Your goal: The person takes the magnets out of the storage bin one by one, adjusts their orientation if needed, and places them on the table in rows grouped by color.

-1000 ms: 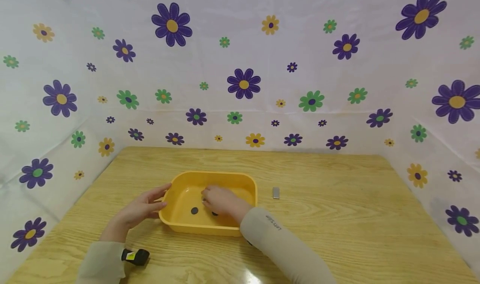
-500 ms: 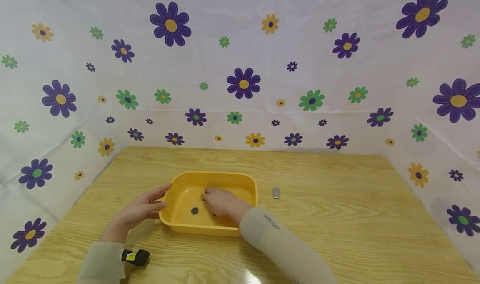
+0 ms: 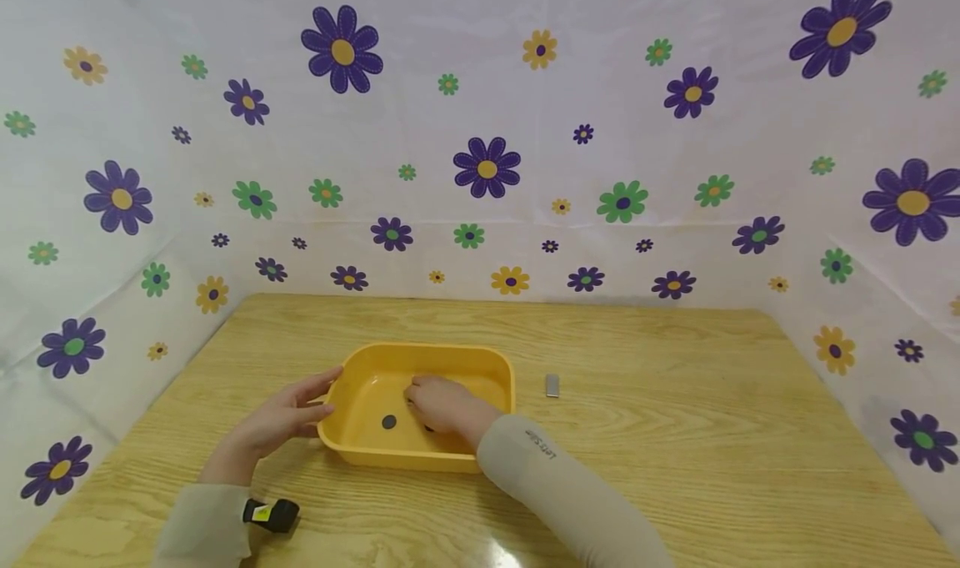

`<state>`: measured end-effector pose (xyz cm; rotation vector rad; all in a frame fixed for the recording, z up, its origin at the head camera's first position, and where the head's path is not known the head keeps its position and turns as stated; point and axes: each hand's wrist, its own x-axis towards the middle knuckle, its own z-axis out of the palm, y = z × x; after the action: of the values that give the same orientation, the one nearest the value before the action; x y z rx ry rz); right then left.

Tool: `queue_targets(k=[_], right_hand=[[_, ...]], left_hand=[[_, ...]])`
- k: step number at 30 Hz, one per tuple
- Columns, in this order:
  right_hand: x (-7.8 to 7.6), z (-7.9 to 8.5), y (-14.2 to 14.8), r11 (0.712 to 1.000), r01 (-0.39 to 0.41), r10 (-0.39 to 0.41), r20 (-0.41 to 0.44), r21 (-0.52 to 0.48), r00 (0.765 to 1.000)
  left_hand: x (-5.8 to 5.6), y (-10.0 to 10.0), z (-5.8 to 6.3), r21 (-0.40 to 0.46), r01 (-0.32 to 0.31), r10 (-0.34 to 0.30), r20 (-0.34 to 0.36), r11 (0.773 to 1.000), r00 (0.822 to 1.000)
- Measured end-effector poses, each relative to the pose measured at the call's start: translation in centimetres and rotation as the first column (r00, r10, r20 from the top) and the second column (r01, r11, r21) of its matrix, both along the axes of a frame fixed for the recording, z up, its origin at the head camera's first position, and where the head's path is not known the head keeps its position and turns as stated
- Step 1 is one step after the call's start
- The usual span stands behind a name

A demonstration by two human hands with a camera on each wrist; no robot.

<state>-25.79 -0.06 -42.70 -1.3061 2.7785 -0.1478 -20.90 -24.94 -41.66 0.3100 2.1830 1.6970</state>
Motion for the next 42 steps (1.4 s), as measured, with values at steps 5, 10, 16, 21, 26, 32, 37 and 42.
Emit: queue_targets(k=[5,10,16,21,26,32,37,42], right_hand=[[-0.03,-0.01,0.04,0.998,0.063,-0.063,-0.009,-0.015,0.998],[-0.12,-0.13,0.12,0.994,0.101,-0.103,-0.044,-0.035,0.994],[-0.02,-0.05,0.22,0.991,0.128,-0.13,-0.065,-0.022,0.989],[0.19,0.36,0.47,0.983,0.172,-0.174,-0.03,-0.058,0.984],[0.24,0.38,0.61,0.977,0.2,-0.201,-0.007,-0.067,0.98],[0.24,0.08,0.62,0.972,0.227,-0.228,-0.012,-0.057,0.974],[0.27,-0.07,0.59,0.963,0.262,-0.262,0.011,-0.068,0.965],[0.22,-0.03,0.52,0.952,0.296,-0.289,0.082,-0.085,0.954]], left_hand=[[0.06,0.07,-0.02,0.0,-0.006,0.006,0.002,1.0,1.0],[-0.02,0.03,-0.11,-0.008,-0.01,0.01,0.0,1.0,1.0],[-0.02,0.08,-0.17,-0.004,-0.009,0.009,0.006,1.0,1.0],[-0.04,0.12,-0.15,-0.001,-0.004,0.004,0.005,1.0,1.0],[-0.09,0.09,-0.14,0.004,0.001,-0.001,0.003,1.0,1.0],[-0.11,0.09,-0.17,0.012,0.01,-0.01,0.001,1.0,1.0],[-0.14,0.1,-0.2,0.01,0.016,-0.016,-0.001,1.0,1.0],[-0.08,0.1,-0.17,0.004,0.005,-0.005,-0.001,1.0,1.0]])
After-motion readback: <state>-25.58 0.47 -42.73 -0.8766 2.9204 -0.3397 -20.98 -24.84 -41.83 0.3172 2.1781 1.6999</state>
